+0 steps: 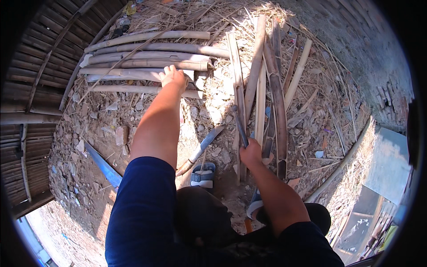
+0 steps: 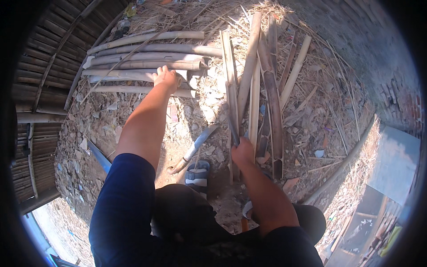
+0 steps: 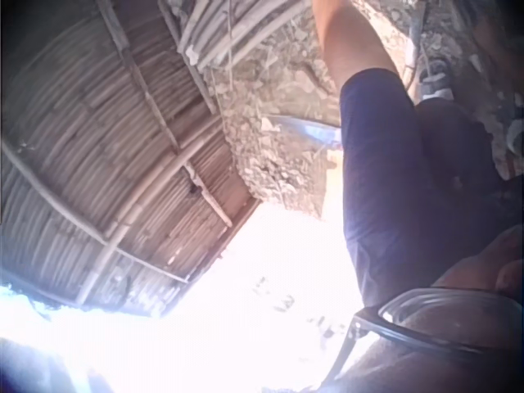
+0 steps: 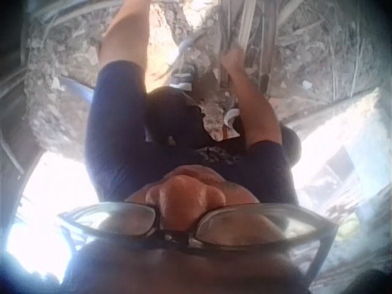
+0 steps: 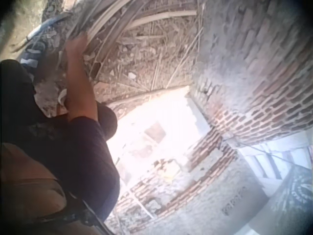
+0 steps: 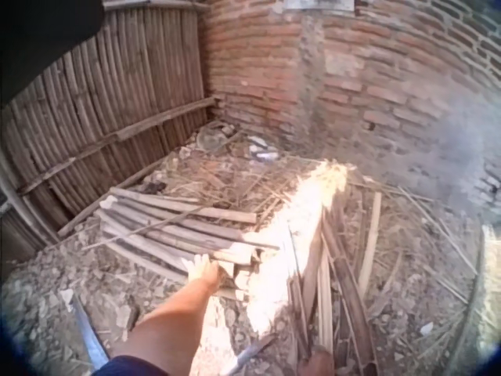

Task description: The person uses a machete and a hammer to split a bamboo stalk. The person places the machete blade against the end of the bamboo and strikes the back of the blade with the hammer to drive it through the wood.

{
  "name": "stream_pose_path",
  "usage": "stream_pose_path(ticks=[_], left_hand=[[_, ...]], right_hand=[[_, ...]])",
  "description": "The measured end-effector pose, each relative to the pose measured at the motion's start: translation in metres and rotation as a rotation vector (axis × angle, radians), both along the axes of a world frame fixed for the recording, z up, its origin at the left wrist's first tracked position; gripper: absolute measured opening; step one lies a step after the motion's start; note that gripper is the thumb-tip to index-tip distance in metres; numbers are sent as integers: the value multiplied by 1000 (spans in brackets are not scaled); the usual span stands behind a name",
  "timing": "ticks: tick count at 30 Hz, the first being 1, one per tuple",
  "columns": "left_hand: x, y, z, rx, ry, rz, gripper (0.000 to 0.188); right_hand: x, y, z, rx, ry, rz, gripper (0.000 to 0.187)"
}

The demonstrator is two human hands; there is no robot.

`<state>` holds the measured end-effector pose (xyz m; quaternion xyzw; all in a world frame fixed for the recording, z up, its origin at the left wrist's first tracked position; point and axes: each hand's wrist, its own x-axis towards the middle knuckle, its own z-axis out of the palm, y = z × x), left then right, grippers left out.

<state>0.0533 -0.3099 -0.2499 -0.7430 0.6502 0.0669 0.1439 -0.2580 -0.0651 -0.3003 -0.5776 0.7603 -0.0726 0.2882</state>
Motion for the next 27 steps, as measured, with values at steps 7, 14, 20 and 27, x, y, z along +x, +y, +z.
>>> stream_pose_path(ticks=[7, 14, 20, 27], left_hand=[[35, 30, -19, -252, 9, -234, 33], [29, 72, 146, -835, 293, -367, 41], [19, 140, 303, -1195, 686, -489, 41], [-40, 246, 407, -1486, 1523, -697, 39]], right_hand=[[-50, -40, 76, -216, -297, -166, 20], [-151, -61, 136, -354, -79, -222, 16], [-190, -46, 213, -325, -76, -223, 25], [-144, 20, 293, -458, -557, -227, 35]])
